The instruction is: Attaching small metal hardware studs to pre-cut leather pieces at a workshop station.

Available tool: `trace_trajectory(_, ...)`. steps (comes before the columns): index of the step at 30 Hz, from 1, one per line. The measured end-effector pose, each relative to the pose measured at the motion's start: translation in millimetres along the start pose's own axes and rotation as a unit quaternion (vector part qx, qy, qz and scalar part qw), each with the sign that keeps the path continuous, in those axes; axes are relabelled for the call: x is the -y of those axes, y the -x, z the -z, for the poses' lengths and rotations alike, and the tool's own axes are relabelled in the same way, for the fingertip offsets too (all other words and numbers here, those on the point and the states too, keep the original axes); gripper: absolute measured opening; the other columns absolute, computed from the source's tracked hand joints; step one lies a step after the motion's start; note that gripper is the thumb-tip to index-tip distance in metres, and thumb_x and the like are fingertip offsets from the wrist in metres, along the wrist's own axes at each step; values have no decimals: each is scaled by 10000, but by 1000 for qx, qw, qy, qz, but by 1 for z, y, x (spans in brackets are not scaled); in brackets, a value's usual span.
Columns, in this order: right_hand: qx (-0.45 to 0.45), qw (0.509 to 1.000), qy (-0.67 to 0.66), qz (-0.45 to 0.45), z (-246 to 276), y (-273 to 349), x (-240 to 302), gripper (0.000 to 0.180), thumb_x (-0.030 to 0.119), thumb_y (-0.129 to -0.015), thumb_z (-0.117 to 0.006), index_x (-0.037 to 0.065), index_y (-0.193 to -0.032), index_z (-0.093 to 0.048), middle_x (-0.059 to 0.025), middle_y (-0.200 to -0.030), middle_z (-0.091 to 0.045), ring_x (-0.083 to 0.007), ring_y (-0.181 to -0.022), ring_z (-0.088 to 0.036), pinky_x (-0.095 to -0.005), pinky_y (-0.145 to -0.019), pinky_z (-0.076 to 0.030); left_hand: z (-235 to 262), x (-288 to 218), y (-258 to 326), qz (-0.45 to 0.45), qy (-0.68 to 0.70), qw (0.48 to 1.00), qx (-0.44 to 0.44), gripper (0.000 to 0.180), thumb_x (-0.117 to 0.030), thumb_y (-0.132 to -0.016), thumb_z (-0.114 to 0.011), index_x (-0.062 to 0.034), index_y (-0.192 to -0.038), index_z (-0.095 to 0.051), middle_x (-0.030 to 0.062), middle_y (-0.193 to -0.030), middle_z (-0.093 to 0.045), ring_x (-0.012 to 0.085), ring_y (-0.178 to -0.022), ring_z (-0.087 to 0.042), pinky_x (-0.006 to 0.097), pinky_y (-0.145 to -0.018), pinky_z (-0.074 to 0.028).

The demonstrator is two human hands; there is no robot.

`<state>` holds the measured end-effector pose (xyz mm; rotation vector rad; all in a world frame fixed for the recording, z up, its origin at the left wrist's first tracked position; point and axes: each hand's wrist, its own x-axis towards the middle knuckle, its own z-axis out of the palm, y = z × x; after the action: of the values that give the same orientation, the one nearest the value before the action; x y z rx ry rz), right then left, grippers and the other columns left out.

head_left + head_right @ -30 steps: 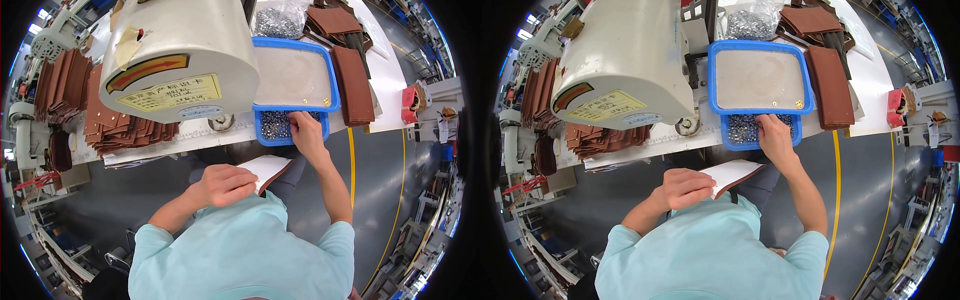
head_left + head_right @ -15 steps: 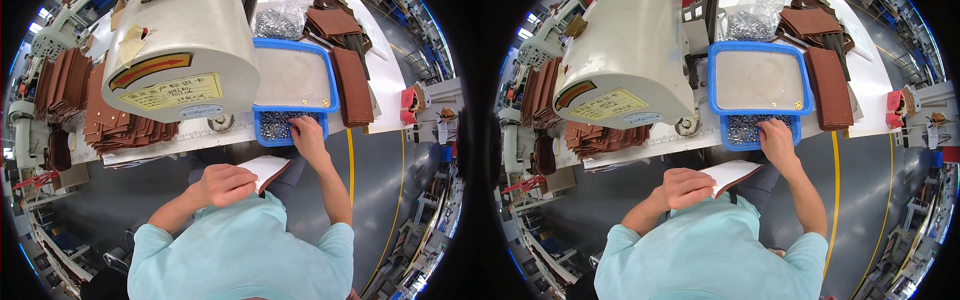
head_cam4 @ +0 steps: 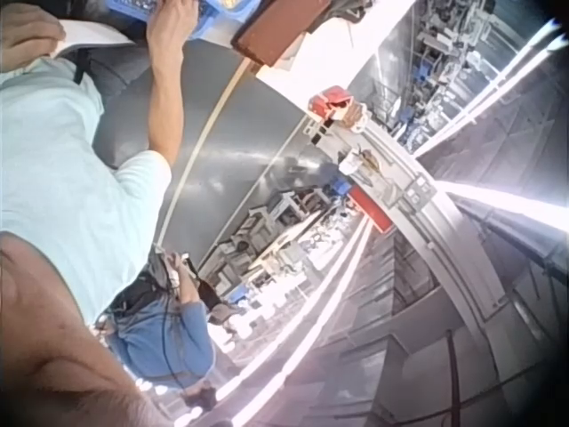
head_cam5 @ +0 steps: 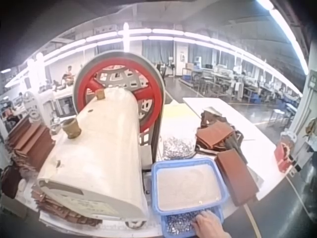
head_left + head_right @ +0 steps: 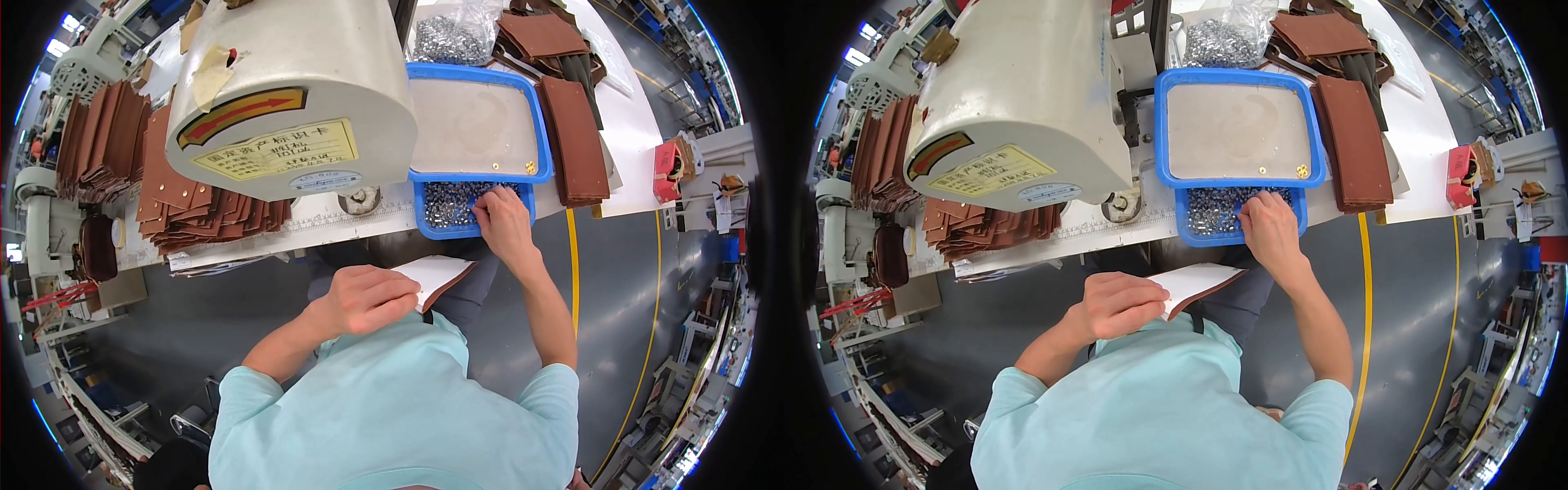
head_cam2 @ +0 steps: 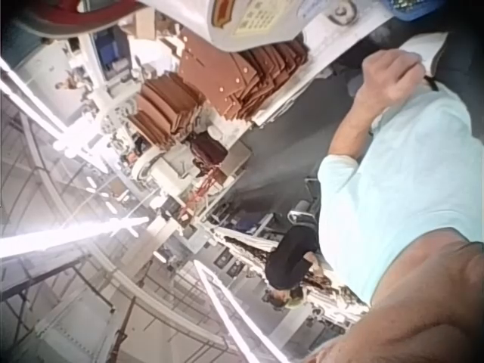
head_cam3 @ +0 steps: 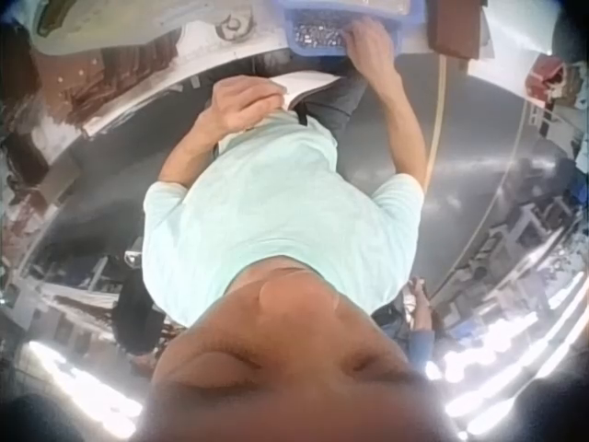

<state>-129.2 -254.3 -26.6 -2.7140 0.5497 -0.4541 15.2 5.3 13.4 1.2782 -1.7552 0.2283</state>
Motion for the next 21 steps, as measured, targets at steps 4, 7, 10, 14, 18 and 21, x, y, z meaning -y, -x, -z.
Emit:
trace_trajectory(4,-35,999,-14,34,-3,2,-1,70,23,-782,-745,32,-820,-687,-117,-855,-682,-327,-833,-649,-416,-766,-535,1,0,-3,1,-2,1000,2,166,-64,-700,-765,-56,-848,-690,68,-908,-732,190,-763,-733,261,-578,-562)
trace_trajectory(7,-100,989,-106,0,6,10,20,88,30,-803,-765,14,-867,-707,-95,-877,-738,-264,-797,-710,-359,-733,-573,1,-1,-4,5,-4,1000,3,165,-56,-698,-768,-60,-844,-690,62,-908,-731,185,-754,-728,258,-576,-560)
trace_trajectory(10,69,878,-418,-223,38,20,69,107,38,-850,-780,-6,-937,-734,-89,-915,-766,-186,-799,-744,-314,-717,-599,1,-1,-2,17,2,1000,12,176,-45,-697,-772,-65,-851,-688,54,-905,-728,185,-740,-723,259,-568,-556)
trace_trajectory(14,200,769,-588,-152,45,30,90,96,-5,-914,-723,-30,-1001,-753,-97,-924,-768,-169,-840,-755,-294,-759,-608,-3,-2,-2,48,25,998,11,221,-12,-677,-781,-67,-868,-684,45,-875,-715,186,-716,-713,270,-542,-544)
trace_trajectory(18,236,762,-585,-147,52,29,92,119,-47,-933,-672,-44,-1015,-758,-120,-926,-776,-204,-867,-775,-287,-771,-614,-3,-5,-8,81,34,996,13,266,13,-652,-789,-64,-881,-677,39,-837,-698,187,-660,-685,281,-526,-537)
trace_trajectory(21,232,793,-548,-128,55,28,94,126,-43,-930,-670,-38,-1014,-763,-129,-934,-779,-203,-871,-778,-286,-768,-619,-6,-5,-5,93,14,996,7,198,-25,-688,-745,-91,-869,-696,8,-848,-682,152,-644,-641,278,-494,-497)
